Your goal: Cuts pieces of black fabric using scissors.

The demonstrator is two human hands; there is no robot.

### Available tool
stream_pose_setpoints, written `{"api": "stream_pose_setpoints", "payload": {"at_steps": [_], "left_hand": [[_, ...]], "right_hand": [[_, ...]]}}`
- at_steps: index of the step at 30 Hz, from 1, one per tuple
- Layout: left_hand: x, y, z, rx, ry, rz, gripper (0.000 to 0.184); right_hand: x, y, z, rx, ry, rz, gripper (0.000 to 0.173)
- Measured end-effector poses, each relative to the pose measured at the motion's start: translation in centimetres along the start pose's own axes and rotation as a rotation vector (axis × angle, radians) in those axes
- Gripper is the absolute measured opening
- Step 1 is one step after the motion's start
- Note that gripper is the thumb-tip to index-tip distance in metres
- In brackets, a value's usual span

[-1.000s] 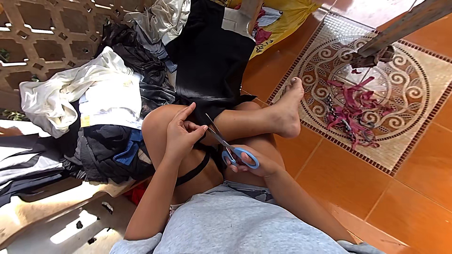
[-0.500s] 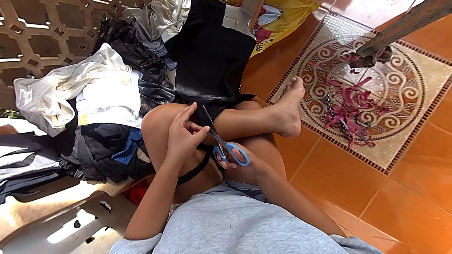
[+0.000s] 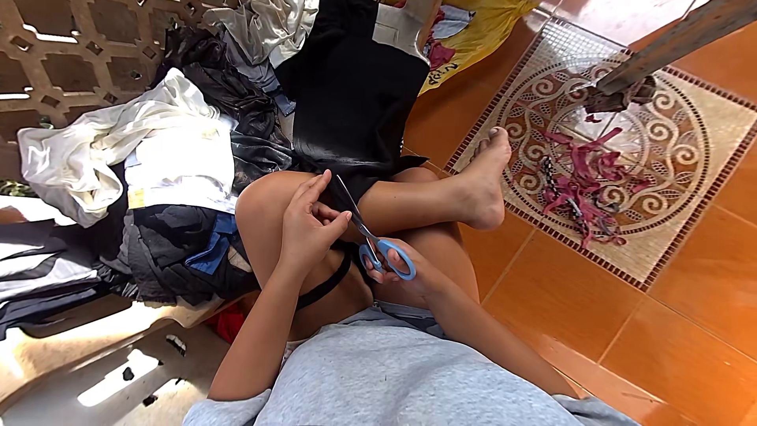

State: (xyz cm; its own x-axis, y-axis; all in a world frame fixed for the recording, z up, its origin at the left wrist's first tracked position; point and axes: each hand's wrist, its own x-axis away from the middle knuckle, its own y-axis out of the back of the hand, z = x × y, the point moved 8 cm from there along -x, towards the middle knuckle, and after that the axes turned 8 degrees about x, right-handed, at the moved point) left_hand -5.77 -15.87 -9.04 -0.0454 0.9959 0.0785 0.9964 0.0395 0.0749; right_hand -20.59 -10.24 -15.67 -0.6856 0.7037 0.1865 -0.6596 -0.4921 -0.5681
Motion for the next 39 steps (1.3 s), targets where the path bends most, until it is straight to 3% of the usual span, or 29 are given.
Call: {"api": "stream_pose_setpoints", "payload": {"at_steps": [39], "left_hand": [[0.08, -0.23, -0.08, -0.067, -0.034, 0.000, 0.073]], "right_hand": [[-0.06, -0.58, -0.68, -0.126, -0.049, -0.077, 0.042]]}}
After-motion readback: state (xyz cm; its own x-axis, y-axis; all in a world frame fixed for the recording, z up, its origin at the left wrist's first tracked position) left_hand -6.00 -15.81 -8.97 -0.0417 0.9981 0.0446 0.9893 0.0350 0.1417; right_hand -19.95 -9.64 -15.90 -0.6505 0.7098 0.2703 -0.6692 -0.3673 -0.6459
